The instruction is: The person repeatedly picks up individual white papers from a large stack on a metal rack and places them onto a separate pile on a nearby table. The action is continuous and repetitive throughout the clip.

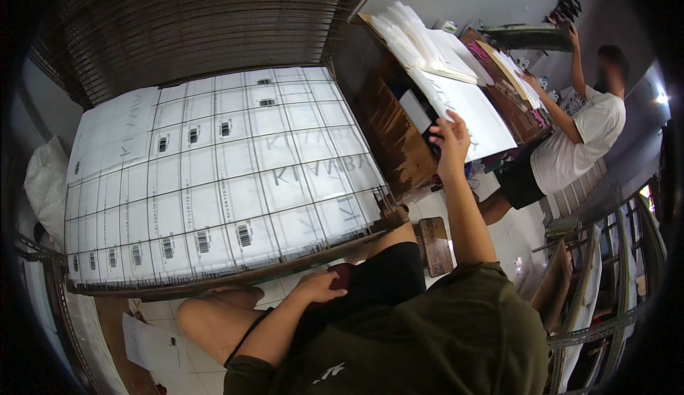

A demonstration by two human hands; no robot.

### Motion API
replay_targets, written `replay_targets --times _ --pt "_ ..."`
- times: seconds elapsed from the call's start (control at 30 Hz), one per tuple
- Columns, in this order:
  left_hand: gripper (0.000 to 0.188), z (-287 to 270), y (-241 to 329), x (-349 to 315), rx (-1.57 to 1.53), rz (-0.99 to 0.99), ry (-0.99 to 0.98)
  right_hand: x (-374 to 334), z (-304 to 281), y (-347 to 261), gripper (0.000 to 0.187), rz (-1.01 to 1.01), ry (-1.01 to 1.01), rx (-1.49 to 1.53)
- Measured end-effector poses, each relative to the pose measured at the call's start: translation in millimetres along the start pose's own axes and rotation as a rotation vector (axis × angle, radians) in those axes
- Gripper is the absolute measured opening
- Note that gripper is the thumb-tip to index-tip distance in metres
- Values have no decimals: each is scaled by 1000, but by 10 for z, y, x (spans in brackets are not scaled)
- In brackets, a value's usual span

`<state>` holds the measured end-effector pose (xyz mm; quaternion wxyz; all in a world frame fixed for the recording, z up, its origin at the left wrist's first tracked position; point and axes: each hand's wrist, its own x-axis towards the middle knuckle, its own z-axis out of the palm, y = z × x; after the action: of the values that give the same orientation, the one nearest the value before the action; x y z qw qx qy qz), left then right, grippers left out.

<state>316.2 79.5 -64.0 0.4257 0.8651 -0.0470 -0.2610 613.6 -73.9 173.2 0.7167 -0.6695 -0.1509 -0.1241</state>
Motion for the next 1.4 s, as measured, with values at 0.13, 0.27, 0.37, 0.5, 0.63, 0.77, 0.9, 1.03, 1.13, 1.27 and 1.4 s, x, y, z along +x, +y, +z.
replay_targets --times 0.13,0.27,0.37,0.5,0.63,0.77,0.9,1.03,1.13,1.27,1.4 --pt "70 112 -142 146 -27 11 31 483 -367 -71 47 46 181 247" --pt "70 30 -61 186 -22 -23 4 951 -686 -12 54 86 293 367" --pt "66 38 -74 204 4 4 49 1271 -850 106 67 79 366 398" --pt "66 43 -117 181 18 30 63 1592 -1003 178 89 105 438 426" --pt "67 106 -180 182 -21 21 86 1737 -987 130 108 168 460 494" --pt "70 64 -158 226 -55 -66 3 1746 -700 118 112 136 455 622" --pt "69 -74 4 183 -20 -88 -15 1803 -504 237 77 168 641 656" --pt "67 -28 -5 180 -9 -43 24 1853 -329 326 68 -108 710 484" --pt "68 -63 -9 151 -16 -48 22 1764 -38 112 74 -252 623 411" --pt "64 -132 62 58 7 -49 64 1391 503 -565 82 -373 441 436" --pt "67 -107 80 70 24 -53 37 1704 825 -689 72 -677 497 -84"
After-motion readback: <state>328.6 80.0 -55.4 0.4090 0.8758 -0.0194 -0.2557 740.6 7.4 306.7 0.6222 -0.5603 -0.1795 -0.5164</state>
